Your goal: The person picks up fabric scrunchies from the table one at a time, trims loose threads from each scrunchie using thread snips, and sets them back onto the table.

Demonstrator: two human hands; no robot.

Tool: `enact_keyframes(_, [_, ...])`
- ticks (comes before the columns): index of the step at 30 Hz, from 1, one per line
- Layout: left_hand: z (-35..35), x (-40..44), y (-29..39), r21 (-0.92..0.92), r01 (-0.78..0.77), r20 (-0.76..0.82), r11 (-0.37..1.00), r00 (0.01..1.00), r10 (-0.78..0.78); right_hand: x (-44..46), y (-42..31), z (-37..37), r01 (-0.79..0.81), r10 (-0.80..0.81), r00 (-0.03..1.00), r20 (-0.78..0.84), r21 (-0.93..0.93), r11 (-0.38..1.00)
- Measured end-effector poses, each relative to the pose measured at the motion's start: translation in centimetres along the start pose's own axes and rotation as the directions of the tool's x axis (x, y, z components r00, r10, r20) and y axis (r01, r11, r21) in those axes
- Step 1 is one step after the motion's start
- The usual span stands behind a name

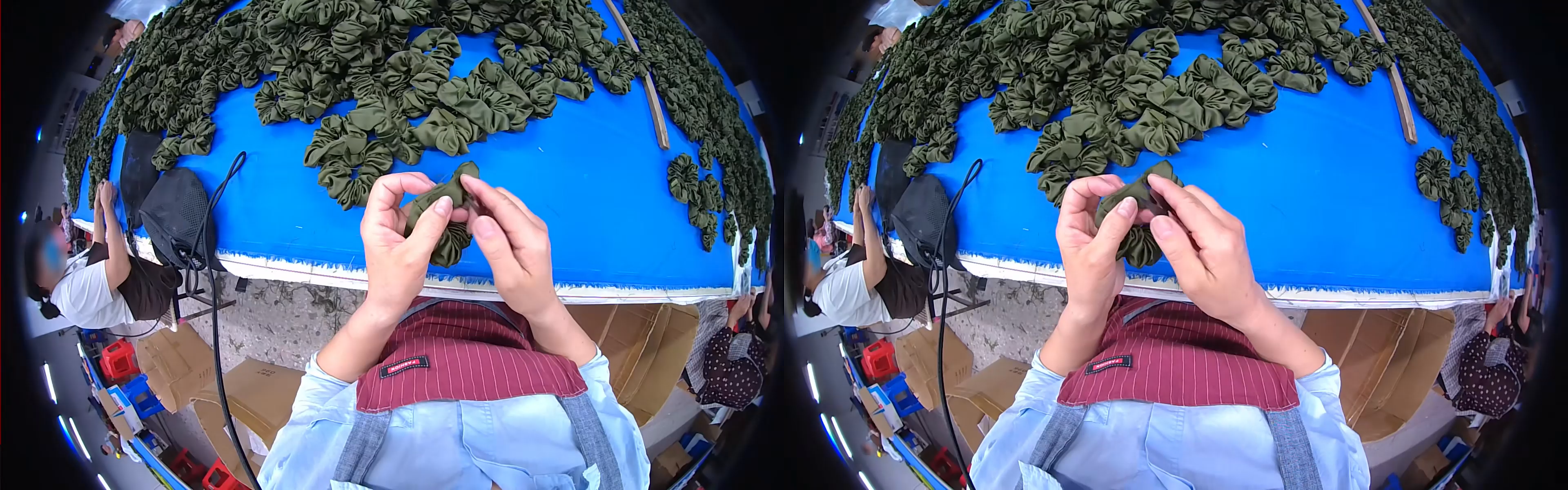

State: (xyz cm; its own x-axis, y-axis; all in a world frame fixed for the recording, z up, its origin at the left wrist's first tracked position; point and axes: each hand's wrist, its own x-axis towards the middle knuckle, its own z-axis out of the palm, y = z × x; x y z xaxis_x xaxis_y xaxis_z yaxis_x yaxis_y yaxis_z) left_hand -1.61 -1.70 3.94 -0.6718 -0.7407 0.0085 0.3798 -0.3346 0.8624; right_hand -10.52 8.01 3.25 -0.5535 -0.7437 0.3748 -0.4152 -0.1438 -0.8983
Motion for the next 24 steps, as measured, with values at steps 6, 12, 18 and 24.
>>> enact_keyframes(6, [-0.8,0.0,-0.2,0.115,-0.01,0.097,0.993,0.995,-0.001,1.0,-1.2,-0.7,-0.203,0.203,0.979,-0.012,0.041,0.978])
enact_keyframes(12, [-0.7,-0.2,0.6,-0.036,0.154,0.142,0.987,0.979,-0.147,1.5,-0.1,-1.3,-0.242,0.241,0.97,0.021,0.039,0.97])
enact_keyframes(18, [-0.8,-0.3,0.7,-0.127,0.251,0.16,0.96,0.96,-0.23,1.2,0.5,-0.6,-0.217,0.228,0.97,-0.088,0.118,0.969])
enact_keyframes(24, [-0.3,-0.1,0.7,-0.109,0.173,0.058,0.979,0.984,-0.167,0.5,-0.9,-0.3,-0.017,0.002,0.989,-0.149,-0.103,0.995])
